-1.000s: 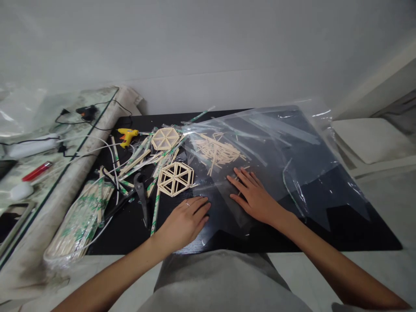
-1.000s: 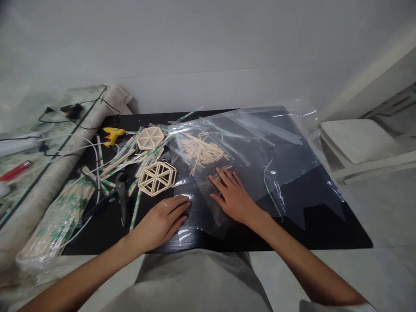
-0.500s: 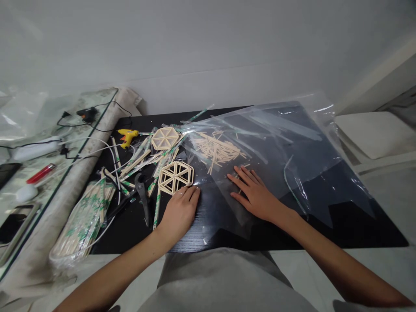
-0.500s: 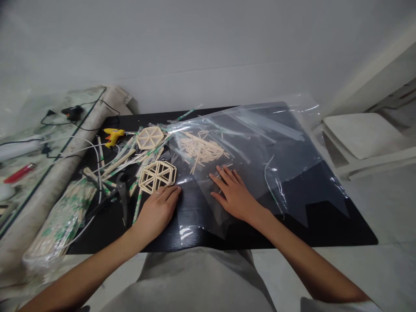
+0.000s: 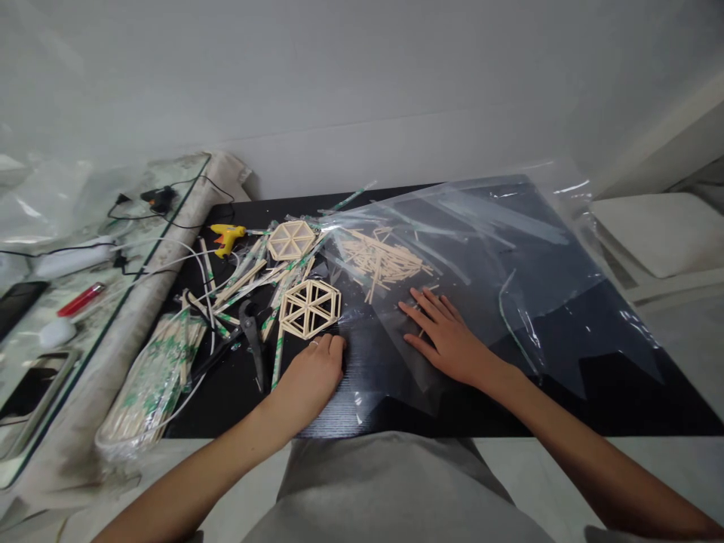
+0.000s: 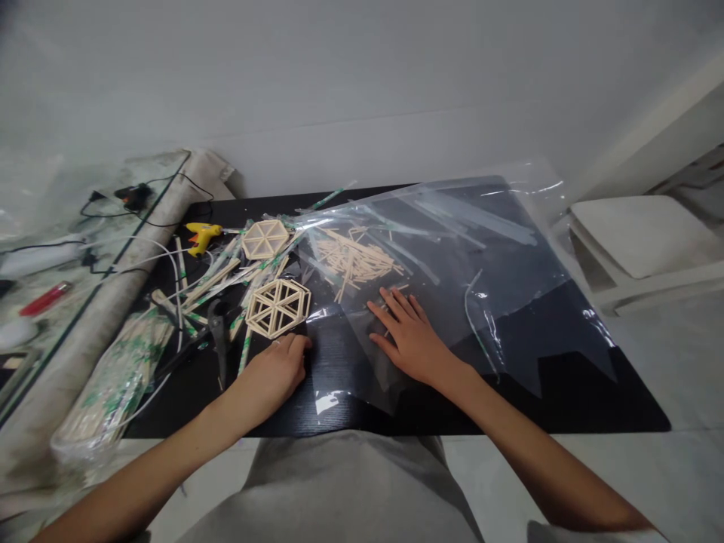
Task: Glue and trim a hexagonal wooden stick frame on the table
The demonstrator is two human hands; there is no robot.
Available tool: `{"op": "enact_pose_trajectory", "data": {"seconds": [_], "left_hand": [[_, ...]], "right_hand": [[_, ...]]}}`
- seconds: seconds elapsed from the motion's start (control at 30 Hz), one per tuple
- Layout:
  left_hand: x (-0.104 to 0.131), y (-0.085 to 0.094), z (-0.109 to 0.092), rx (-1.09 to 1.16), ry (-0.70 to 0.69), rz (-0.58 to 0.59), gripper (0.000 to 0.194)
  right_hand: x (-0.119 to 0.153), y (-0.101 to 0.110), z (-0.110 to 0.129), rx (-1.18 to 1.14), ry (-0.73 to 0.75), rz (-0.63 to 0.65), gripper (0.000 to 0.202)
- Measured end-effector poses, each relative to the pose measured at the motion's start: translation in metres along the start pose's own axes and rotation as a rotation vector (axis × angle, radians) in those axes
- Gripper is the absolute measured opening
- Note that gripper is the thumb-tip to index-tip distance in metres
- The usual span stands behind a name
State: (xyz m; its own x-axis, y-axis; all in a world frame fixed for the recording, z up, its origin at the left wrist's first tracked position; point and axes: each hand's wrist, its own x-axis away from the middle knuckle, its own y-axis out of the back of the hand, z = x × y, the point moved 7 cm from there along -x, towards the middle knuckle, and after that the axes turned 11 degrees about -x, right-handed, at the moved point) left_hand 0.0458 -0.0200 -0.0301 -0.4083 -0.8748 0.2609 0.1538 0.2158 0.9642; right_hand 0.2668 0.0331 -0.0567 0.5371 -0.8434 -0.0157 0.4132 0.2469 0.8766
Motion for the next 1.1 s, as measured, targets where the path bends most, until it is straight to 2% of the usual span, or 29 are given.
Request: {"op": "enact_pose_trajectory", "data": {"seconds": [0.07, 0.17, 0.23, 0.33, 0.43, 0.53, 0.6, 0.67, 0.77, 0.87, 0.93, 1.0, 1.1], "left_hand": [[0.002, 0.005, 0.003, 0.039, -0.023, -0.007, 0.029], [0.001, 0.022, 0.02, 0.131, -0.059, -0.106, 0.03], [-0.004, 0.037, 0.046, 0.142, -0.003, -0.182, 0.028], [-0.02, 0.057, 0.1, 0.032, 0.189, -0.285, 0.028], [-0.039, 0.065, 0.147, -0.11, 0.358, -0.278, 0.035], [-0.05, 0.066, 0.172, -0.156, 0.458, -0.274, 0.039], [-0.051, 0.066, 0.174, -0.149, 0.471, -0.283, 0.042], [-0.048, 0.066, 0.165, -0.107, 0.419, -0.303, 0.043], [-0.041, 0.064, 0.138, 0.002, 0.22, -0.334, 0.053], [-0.035, 0.051, 0.115, 0.058, 0.055, -0.282, 0.081], [-0.034, 0.039, 0.109, 0.054, 0.035, -0.217, 0.1], [-0.035, 0.031, 0.108, 0.049, 0.049, -0.17, 0.109], [-0.033, 0.037, 0.097, 0.025, 0.053, -0.212, 0.109]], "right_hand": [[0.0, 0.0, 0.0, -0.004, 0.001, -0.001, 0.059], [-0.001, 0.0, 0.0, -0.008, -0.001, 0.004, 0.059], [-0.001, 0.0, 0.0, -0.002, -0.007, 0.004, 0.059], [-0.002, 0.0, 0.0, 0.002, -0.015, 0.004, 0.059], [-0.002, 0.0, 0.0, 0.008, -0.013, 0.006, 0.059], [-0.002, 0.0, -0.001, 0.019, -0.007, -0.01, 0.059], [-0.002, -0.001, -0.003, 0.018, -0.002, -0.022, 0.058], [-0.002, -0.002, -0.004, 0.012, 0.006, -0.031, 0.058], [-0.003, -0.002, -0.008, 0.009, 0.018, -0.04, 0.057], [-0.005, 0.0, -0.013, 0.019, 0.011, -0.038, 0.058], [-0.008, 0.002, -0.015, 0.029, 0.0, -0.027, 0.058], [-0.01, 0.004, -0.017, 0.039, -0.009, -0.019, 0.059], [-0.012, 0.007, -0.018, 0.049, -0.018, -0.018, 0.059]]}}
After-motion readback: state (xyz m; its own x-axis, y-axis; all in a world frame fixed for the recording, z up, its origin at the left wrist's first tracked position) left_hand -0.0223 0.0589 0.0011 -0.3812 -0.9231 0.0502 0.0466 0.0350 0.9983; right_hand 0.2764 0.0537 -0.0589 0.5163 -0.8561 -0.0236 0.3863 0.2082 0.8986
